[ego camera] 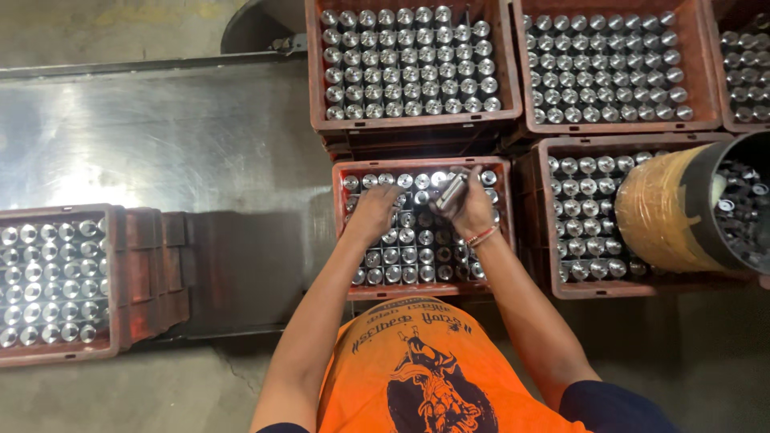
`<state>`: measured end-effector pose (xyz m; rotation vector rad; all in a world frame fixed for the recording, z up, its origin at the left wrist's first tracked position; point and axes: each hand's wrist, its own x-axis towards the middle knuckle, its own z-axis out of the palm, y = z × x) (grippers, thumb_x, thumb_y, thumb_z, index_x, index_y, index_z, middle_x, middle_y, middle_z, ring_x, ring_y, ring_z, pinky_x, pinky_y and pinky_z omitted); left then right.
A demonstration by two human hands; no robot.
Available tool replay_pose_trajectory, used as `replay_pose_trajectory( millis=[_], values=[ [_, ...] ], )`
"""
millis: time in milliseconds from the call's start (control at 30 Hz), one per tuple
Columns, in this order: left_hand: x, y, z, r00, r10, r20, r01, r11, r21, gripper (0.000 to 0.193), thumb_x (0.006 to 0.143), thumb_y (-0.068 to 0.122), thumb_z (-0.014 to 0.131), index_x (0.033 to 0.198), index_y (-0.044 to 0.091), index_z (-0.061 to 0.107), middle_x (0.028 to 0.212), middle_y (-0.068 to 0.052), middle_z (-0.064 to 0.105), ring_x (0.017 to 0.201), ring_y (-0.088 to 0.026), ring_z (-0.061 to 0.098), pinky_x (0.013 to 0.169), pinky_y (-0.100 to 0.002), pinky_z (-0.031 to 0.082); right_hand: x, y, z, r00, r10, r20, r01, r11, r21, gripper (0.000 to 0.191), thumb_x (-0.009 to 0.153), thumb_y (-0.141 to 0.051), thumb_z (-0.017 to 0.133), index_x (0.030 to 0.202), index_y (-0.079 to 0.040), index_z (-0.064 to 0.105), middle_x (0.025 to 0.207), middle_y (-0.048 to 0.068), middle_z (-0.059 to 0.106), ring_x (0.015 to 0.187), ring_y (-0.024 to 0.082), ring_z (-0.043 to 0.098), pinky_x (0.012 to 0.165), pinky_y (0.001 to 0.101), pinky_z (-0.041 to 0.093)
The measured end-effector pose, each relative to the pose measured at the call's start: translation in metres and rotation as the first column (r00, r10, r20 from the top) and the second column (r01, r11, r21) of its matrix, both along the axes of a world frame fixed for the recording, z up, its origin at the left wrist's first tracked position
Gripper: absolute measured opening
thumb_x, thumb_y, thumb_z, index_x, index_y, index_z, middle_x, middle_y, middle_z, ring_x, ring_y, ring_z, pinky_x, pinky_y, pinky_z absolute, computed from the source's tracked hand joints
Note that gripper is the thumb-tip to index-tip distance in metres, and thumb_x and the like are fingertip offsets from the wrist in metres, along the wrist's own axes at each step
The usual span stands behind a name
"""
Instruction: The person arranges small silver caps into a red crate on a conveyor belt, using both hands to place and align them. They occasionally use a small cylindrical tool to adjust the caps and transfer some caps into a bucket.
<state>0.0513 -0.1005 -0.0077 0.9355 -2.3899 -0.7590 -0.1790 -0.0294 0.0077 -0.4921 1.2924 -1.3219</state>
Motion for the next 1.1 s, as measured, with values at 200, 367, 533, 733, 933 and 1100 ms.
replay_pose_trajectory(
  millis=[200, 367, 533, 733, 933, 1100],
  values=[
    [0.006, 0.003, 0.01, 0.99, 0.094, 0.11, -0.094, 0.996, -0.005, 0.041, 0.082, 0.008, 0.072, 0.123, 0.009, 0.065, 0.123, -0.01, 0.067, 0.12, -0.034, 0.06, 0.103, -0.054, 0.042, 0.021, 0.008, -0.006, 0.464, 0.254, -0.849, -0.286, 0.95, 0.128, 0.057, 0.088, -0.027, 0.074, 0.129, -0.001, 0.044, 0.104, 0.021, 0.068, 0.092, 0.037, 0.071, 0.081, 0.0467, 0.057],
    [0.006, 0.013, 0.048, 0.977, 0.215, -0.007, -0.215, 0.976, -0.043, 0.042, 0.081, 0.017, 0.079, 0.12, 0.007, 0.066, 0.137, -0.014, 0.057, 0.125, -0.039, 0.051, 0.102, -0.056, 0.042, 0.061, -0.006, -0.005, 0.125, 0.229, -0.965, -0.35, 0.921, 0.173, 0.022, 0.092, -0.014, 0.069, 0.112, -0.006, 0.065, 0.113, 0.025, 0.061, 0.088, 0.042, 0.069, 0.077, 0.0479, 0.058],
    [0.029, 0.019, 0.068, 0.918, 0.38, 0.116, -0.365, 0.922, -0.127, 0.035, 0.083, 0.019, 0.078, 0.115, 0.01, 0.069, 0.137, -0.011, 0.054, 0.139, -0.041, 0.044, 0.105, -0.061, 0.041, 0.073, -0.024, 0.002, 0.085, 0.289, -0.953, -0.387, 0.892, 0.236, 0.02, 0.091, -0.013, 0.066, 0.104, 0.002, 0.061, 0.109, 0.027, 0.057, 0.081, 0.045, 0.068, 0.067, 0.0528, 0.056],
    [0.074, 0.05, 0.052, 0.833, 0.441, 0.334, -0.43, 0.896, -0.112, 0.032, 0.08, 0.022, 0.077, 0.108, 0.006, 0.071, 0.149, -0.021, 0.041, 0.14, -0.047, 0.033, 0.1, -0.074, 0.034, 0.074, -0.017, -0.011, -0.021, 0.299, -0.954, -0.375, 0.882, 0.285, 0.023, 0.094, -0.019, 0.067, 0.107, -0.001, 0.063, 0.118, 0.029, 0.058, 0.085, 0.047, 0.066, 0.072, 0.054, 0.056],
    [0.076, 0.074, 0.027, 0.772, 0.46, 0.438, -0.417, 0.887, -0.197, 0.025, 0.085, 0.014, 0.067, 0.109, 0.006, 0.071, 0.156, -0.021, 0.038, 0.144, -0.044, 0.034, 0.101, -0.07, 0.039, 0.062, -0.021, -0.018, 0.084, 0.159, -0.984, -0.268, 0.954, 0.132, 0.042, 0.093, -0.04, 0.074, 0.117, -0.006, 0.07, 0.116, 0.022, 0.061, 0.102, 0.041, 0.063, 0.084, 0.051, 0.053],
    [0.069, 0.083, 0.018, 0.761, 0.514, 0.396, -0.461, 0.858, -0.228, 0.015, 0.096, 0.014, 0.062, 0.104, 0.005, 0.069, 0.158, -0.019, 0.038, 0.146, -0.042, 0.037, 0.103, -0.067, 0.042, 0.038, -0.004, -0.01, -0.159, 0.208, -0.965, -0.188, 0.953, 0.236, 0.044, 0.089, -0.048, 0.076, 0.098, -0.005, 0.077, 0.118, 0.017, 0.055, 0.112, 0.036, 0.049, 0.094, 0.0516, 0.043]
  ],
)
